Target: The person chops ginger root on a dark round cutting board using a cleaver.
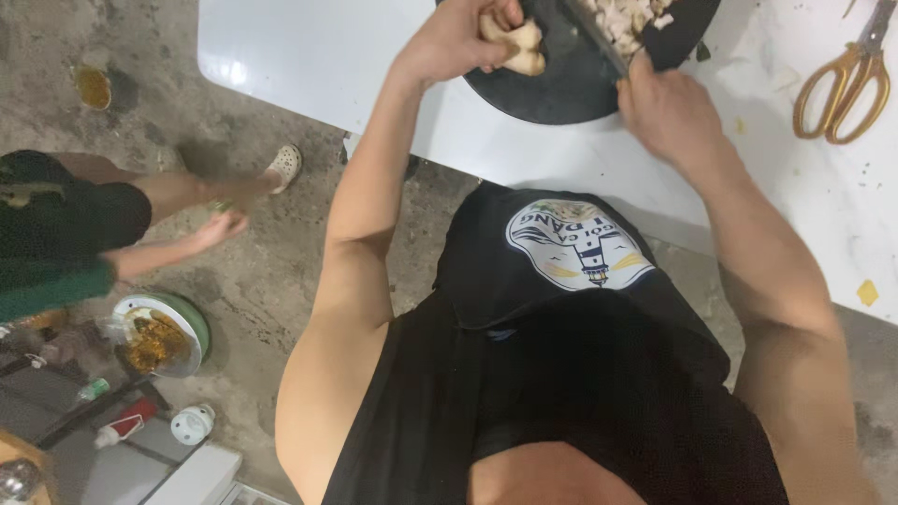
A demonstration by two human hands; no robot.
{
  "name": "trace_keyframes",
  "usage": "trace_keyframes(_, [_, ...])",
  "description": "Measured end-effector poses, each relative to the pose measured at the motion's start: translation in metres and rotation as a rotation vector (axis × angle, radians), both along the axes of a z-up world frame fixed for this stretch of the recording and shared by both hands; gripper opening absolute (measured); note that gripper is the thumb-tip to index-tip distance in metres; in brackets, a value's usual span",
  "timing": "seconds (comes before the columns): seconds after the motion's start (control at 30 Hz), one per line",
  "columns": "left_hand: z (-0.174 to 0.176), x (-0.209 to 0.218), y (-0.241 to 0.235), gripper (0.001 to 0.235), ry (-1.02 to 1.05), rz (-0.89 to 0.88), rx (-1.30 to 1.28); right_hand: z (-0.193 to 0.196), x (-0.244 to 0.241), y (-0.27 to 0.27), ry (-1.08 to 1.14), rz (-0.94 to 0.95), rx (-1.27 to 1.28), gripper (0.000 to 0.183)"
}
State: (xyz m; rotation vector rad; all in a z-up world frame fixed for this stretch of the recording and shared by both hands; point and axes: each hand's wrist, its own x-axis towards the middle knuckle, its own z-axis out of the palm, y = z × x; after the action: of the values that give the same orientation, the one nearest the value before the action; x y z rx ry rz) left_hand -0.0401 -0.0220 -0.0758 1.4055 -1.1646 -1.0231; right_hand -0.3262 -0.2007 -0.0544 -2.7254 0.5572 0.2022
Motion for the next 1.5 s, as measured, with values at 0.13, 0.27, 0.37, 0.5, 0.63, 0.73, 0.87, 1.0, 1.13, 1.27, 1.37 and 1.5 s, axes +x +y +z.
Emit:
trace_keyframes(0.13, [-0.035,-0.026,-0.009,0.026,-0.277,0.197,0.224,0.014,0.004,-0.002,-0.045,-0.003,-0.008,0.034])
trace_keyframes(0.27, [-0.040,-0.051,0.004,0.034,-0.613,0.515,0.020,0.019,-0.004,0.018,-0.114,0.036,-0.040,0.025])
trace_keyframes(0.37, [-0.033,-0.067,0.011,0.032,-0.629,0.605,-0.109,0.022,-0.011,0.032,-0.101,0.064,-0.045,0.023])
trace_keyframes(0.5, [-0.022,-0.075,0.010,0.030,-0.727,0.581,-0.264,0.035,-0.010,0.032,-0.114,0.091,-0.022,0.022])
trace_keyframes(0.63, [-0.016,-0.078,0.005,0.024,-0.693,0.579,-0.185,0.049,-0.008,0.027,0.010,0.126,-0.037,0.020])
trace_keyframes(0.73, [-0.013,-0.080,0.002,0.025,-0.706,0.576,-0.230,0.048,-0.011,0.026,0.013,0.170,-0.068,0.015])
trace_keyframes(0.87, [-0.011,-0.084,-0.002,0.025,-0.728,0.622,-0.270,0.018,0.008,0.024,-0.084,0.200,-0.053,0.018])
trace_keyframes(1.0, [-0.004,-0.097,-0.005,0.027,-0.708,0.591,-0.208,-0.009,0.047,0.028,-0.087,0.193,-0.144,0.010])
trace_keyframes(1.13, [0.001,-0.102,-0.001,0.031,-0.685,0.617,-0.287,0.014,0.018,0.025,-0.093,0.121,-0.029,0.010])
trace_keyframes(1.27, [0.002,-0.111,0.007,0.034,-0.675,0.690,-0.292,0.038,0.005,0.034,-0.094,0.110,0.008,0.019])
trace_keyframes(1.37, [0.001,-0.118,0.006,0.034,-0.660,0.697,-0.277,0.048,0.001,0.036,-0.059,0.152,0.019,0.017])
trace_keyframes(1.5, [0.000,-0.118,0.004,0.032,-0.697,0.655,-0.254,0.045,-0.002,0.035,-0.062,0.221,-0.072,0.010])
